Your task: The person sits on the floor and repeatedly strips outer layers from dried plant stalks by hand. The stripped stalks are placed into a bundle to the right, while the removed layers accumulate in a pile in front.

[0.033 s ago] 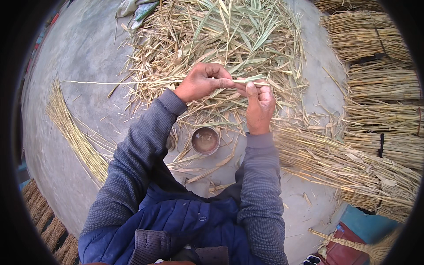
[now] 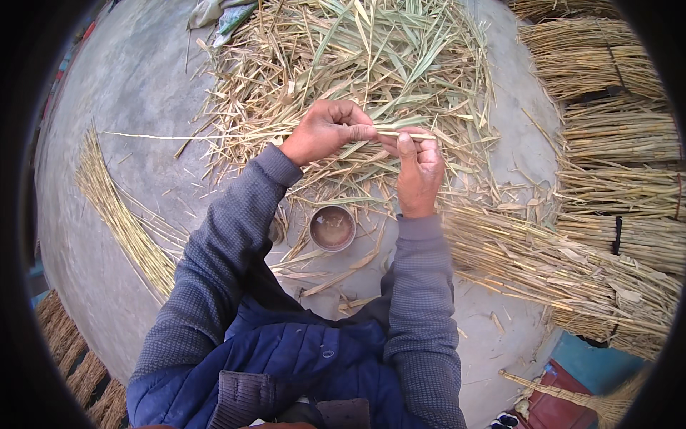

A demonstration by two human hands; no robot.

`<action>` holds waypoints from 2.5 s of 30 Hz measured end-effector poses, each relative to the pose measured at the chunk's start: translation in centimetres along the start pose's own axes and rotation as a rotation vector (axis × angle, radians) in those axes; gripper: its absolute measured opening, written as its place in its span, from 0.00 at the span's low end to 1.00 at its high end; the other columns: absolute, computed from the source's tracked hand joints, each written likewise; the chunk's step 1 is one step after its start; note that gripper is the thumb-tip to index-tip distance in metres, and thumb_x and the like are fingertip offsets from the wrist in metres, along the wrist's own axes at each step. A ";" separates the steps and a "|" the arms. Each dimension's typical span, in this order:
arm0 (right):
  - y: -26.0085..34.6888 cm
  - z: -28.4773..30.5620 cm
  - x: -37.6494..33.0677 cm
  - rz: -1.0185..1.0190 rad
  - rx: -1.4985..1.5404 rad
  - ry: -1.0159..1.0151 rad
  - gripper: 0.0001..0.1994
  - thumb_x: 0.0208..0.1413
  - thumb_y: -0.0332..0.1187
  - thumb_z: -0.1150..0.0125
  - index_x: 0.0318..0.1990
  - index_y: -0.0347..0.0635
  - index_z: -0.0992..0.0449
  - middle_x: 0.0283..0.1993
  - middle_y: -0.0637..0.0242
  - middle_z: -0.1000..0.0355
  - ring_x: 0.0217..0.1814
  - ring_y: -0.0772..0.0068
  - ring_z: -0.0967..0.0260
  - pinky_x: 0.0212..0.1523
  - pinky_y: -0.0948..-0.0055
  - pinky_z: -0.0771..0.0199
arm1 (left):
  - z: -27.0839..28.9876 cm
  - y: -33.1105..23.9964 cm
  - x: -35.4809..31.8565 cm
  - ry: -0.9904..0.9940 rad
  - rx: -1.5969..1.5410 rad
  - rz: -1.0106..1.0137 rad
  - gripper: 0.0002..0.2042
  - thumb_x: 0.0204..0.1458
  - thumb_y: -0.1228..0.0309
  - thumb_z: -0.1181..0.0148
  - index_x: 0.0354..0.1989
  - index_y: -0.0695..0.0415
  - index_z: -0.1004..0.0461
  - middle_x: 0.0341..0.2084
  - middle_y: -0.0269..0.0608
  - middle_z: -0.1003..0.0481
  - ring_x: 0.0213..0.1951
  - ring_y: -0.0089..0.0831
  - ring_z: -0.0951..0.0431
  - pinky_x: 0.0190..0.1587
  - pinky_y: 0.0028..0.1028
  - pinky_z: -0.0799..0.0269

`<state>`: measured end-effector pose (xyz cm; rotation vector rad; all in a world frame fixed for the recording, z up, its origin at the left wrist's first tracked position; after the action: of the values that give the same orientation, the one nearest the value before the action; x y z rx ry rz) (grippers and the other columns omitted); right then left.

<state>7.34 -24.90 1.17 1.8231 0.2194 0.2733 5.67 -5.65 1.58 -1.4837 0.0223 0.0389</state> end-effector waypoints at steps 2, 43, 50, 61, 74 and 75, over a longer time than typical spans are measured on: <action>-0.2 0.1 -0.2 0.012 -0.016 -0.028 0.13 0.67 0.35 0.45 0.48 0.32 0.31 0.45 0.51 0.23 0.47 0.62 0.21 0.48 0.68 0.19 | 1.6 -0.4 0.4 -0.108 -0.243 0.010 0.09 0.58 0.68 0.35 0.38 0.62 0.22 0.31 0.36 0.18 0.32 0.20 0.22 0.36 0.20 0.26; -1.4 1.8 1.9 0.198 -0.914 -0.247 0.05 0.49 0.24 0.39 0.33 0.42 0.27 0.25 0.75 0.30 0.24 0.83 0.34 0.29 0.77 0.30 | 6.3 1.2 -5.5 -0.101 1.023 -0.466 0.11 0.47 0.63 0.35 0.26 0.53 0.30 0.15 0.39 0.29 0.23 0.45 0.26 0.35 0.41 0.33; -7.4 7.6 7.3 -0.145 -0.201 -0.223 0.17 0.61 0.34 0.39 0.53 0.32 0.29 0.45 0.59 0.26 0.47 0.68 0.25 0.47 0.69 0.23 | 11.0 1.2 -15.8 -0.015 1.443 -0.313 0.09 0.41 0.68 0.39 0.22 0.54 0.34 0.14 0.38 0.31 0.21 0.38 0.26 0.35 0.37 0.34; -11.4 10.6 6.0 -0.240 -0.343 0.100 0.25 0.59 0.36 0.35 0.58 0.32 0.36 0.42 0.65 0.28 0.38 0.76 0.28 0.34 0.80 0.30 | 18.0 8.4 -54.4 0.133 1.709 0.378 0.06 0.41 0.70 0.38 0.23 0.54 0.31 0.22 0.35 0.26 0.35 0.35 0.24 0.40 0.36 0.31; 2.7 13.8 -2.6 0.056 -0.160 -0.063 0.23 0.58 0.32 0.35 0.55 0.26 0.33 0.46 0.55 0.25 0.44 0.71 0.24 0.42 0.75 0.24 | 22.7 18.7 -63.8 0.250 1.249 1.110 0.14 0.34 0.56 0.28 0.27 0.51 0.18 0.31 0.49 0.19 0.40 0.48 0.19 0.45 0.41 0.22; 4.0 15.0 -3.9 0.062 -0.167 -0.095 0.21 0.58 0.32 0.36 0.54 0.27 0.33 0.45 0.56 0.25 0.45 0.72 0.24 0.42 0.76 0.23 | 22.6 18.2 -59.9 0.141 1.207 0.986 0.14 0.34 0.57 0.28 0.27 0.52 0.19 0.30 0.49 0.19 0.39 0.49 0.19 0.44 0.41 0.23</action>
<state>8.08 -40.85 0.89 1.6741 0.0708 0.2403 -55.14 17.67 -12.20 -0.1560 0.7578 0.6067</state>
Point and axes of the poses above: each hand's wrist, its own x-axis towards the middle knuckle, its own z-axis out of the back of the hand, y = z × x, the point moved 3 cm from there along x, towards the middle knuckle
